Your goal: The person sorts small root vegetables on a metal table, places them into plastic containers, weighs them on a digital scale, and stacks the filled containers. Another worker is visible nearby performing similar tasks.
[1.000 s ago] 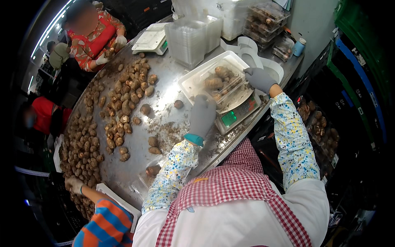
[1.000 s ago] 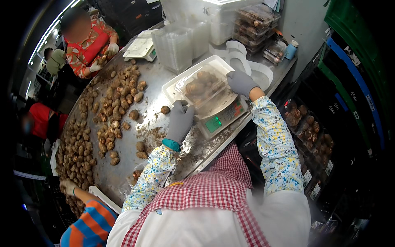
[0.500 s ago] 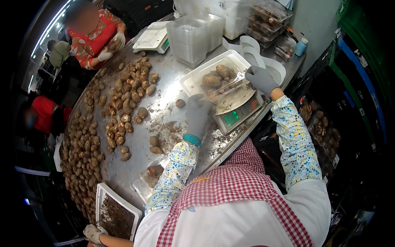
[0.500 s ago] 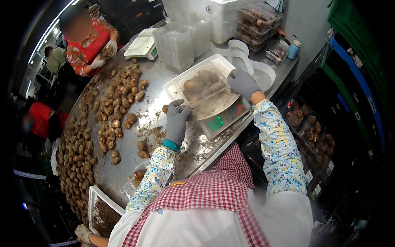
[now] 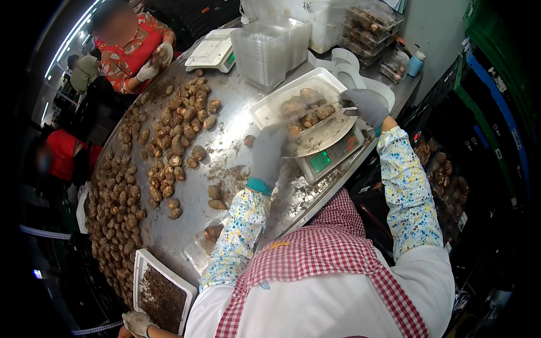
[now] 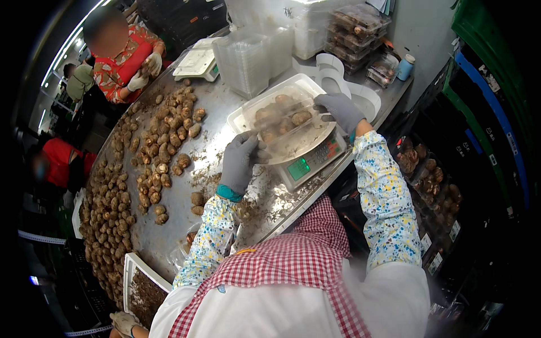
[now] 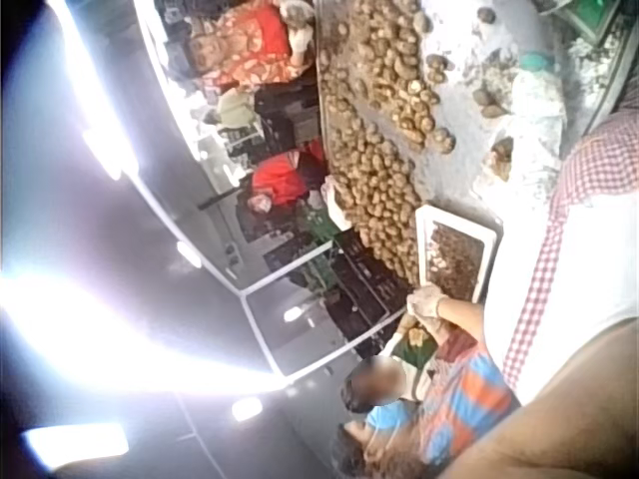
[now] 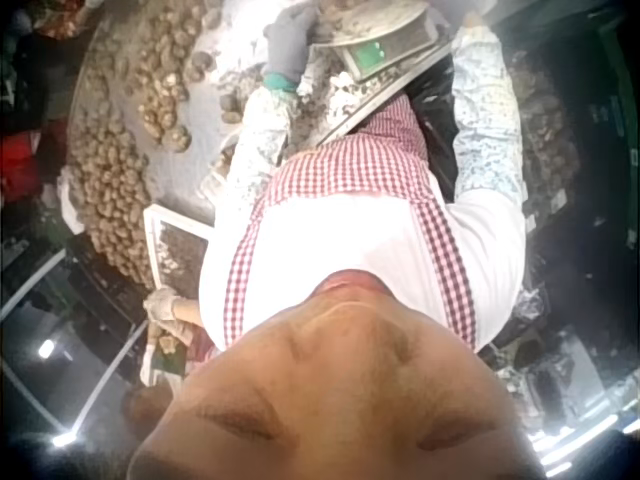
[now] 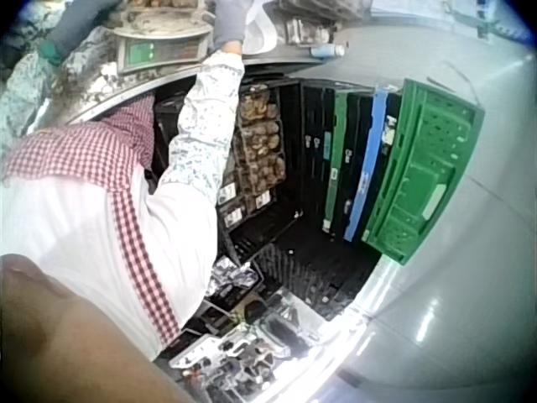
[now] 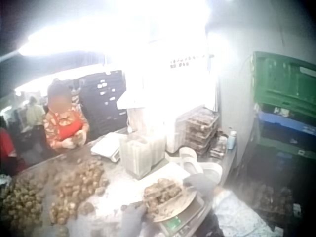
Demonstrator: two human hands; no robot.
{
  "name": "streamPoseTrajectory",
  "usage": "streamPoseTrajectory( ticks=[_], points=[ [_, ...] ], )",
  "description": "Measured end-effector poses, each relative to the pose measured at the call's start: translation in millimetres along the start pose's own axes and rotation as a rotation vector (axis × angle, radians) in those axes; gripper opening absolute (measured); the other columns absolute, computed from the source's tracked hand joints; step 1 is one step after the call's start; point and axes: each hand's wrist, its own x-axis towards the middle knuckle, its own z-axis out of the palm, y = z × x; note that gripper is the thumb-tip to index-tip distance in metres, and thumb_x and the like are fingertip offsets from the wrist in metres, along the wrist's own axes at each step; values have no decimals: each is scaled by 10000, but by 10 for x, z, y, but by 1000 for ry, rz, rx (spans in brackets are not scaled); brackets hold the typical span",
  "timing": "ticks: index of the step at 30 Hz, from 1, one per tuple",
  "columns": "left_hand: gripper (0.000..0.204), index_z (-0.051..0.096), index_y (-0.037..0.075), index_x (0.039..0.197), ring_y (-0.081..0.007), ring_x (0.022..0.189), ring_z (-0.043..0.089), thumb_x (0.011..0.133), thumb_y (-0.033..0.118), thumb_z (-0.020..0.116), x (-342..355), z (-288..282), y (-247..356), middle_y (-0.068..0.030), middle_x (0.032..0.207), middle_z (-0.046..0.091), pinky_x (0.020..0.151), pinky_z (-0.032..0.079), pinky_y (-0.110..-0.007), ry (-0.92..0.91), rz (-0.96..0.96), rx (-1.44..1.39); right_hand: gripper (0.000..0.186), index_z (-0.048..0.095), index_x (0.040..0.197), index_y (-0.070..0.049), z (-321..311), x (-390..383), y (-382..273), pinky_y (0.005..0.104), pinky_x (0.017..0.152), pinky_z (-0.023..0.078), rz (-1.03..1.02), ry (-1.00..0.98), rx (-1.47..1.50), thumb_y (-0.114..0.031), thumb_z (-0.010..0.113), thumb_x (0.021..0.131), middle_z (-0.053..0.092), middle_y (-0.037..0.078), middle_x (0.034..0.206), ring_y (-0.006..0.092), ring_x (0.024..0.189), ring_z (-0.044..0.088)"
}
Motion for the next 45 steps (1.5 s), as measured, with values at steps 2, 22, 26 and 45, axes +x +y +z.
streamPoseTrajectory(
  ticks=[2,22,26,45],
  points=[
    [423,482,-58,1259,-193,696,660,929,178,601,28,27,-23,-102,875,629,613,565,-319,-13,79,24,325,675,1078,-31,-50,64,78,283,811,549,-115,-49,-278,-310,611,923,666,48,1057,138,960,643],
    [353,512,-64,1188,-216,787,660,924,149,611,150,12,-275,-124,921,655,715,577,-338,-40,-108,-151,355,596,1144,33,-56,1,61,326,658,589,126,-145,59,-195,671,882,643,109,931,205,770,681],
    [318,535,-53,1160,-206,776,656,928,142,631,497,-381,-683,-121,949,638,714,574,-346,-304,466,643,365,600,1147,19,-231,268,405,308,688,586,-321,-260,-286,-220,683,884,643,90,934,194,772,660],
    [350,528,25,1240,-134,994,575,949,197,621,598,39,252,-73,1124,585,792,489,-271,-311,81,78,756,318,1493,-66,910,-506,323,370,1116,354,-134,14,223,-393,673,910,451,151,1440,272,1347,407]
  ],
)
